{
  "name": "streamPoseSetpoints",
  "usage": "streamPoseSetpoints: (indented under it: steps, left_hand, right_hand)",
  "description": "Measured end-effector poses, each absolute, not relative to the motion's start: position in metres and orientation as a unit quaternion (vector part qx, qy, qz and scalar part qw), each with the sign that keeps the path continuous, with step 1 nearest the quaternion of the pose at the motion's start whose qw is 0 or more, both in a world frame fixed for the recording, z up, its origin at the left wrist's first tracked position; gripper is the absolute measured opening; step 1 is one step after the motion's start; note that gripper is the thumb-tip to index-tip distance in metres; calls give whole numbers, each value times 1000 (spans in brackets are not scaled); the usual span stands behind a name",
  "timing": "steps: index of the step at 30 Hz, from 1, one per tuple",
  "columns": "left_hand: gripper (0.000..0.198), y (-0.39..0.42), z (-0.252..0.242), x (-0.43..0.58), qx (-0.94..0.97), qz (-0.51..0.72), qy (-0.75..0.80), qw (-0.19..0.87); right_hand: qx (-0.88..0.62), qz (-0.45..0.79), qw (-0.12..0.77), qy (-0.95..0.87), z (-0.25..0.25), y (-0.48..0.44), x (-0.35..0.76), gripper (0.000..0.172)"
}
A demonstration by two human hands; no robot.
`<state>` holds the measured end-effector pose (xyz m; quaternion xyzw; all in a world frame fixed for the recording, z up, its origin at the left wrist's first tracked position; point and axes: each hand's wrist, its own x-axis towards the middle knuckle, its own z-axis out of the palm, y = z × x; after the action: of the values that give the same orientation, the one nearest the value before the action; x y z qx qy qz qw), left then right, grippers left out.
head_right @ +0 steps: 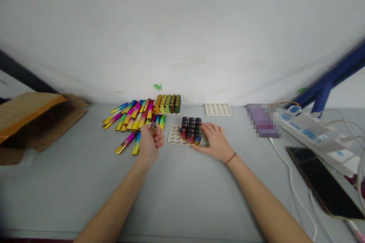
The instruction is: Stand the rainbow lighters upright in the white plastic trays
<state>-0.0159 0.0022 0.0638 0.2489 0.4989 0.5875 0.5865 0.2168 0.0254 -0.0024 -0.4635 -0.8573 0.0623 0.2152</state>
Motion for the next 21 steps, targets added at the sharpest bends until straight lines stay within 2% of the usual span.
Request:
streamPoseSetpoints:
  steps: [15, 21]
  left_hand:
    - [38, 2, 64, -17, 244, 602, 493, 578]
    - [46, 4, 52, -19, 361, 614, 456, 534]
  right_hand:
    - [-463, 76, 218, -856, 0, 25, 216, 70]
    - [-467, 71, 216, -855, 0, 24, 215, 70]
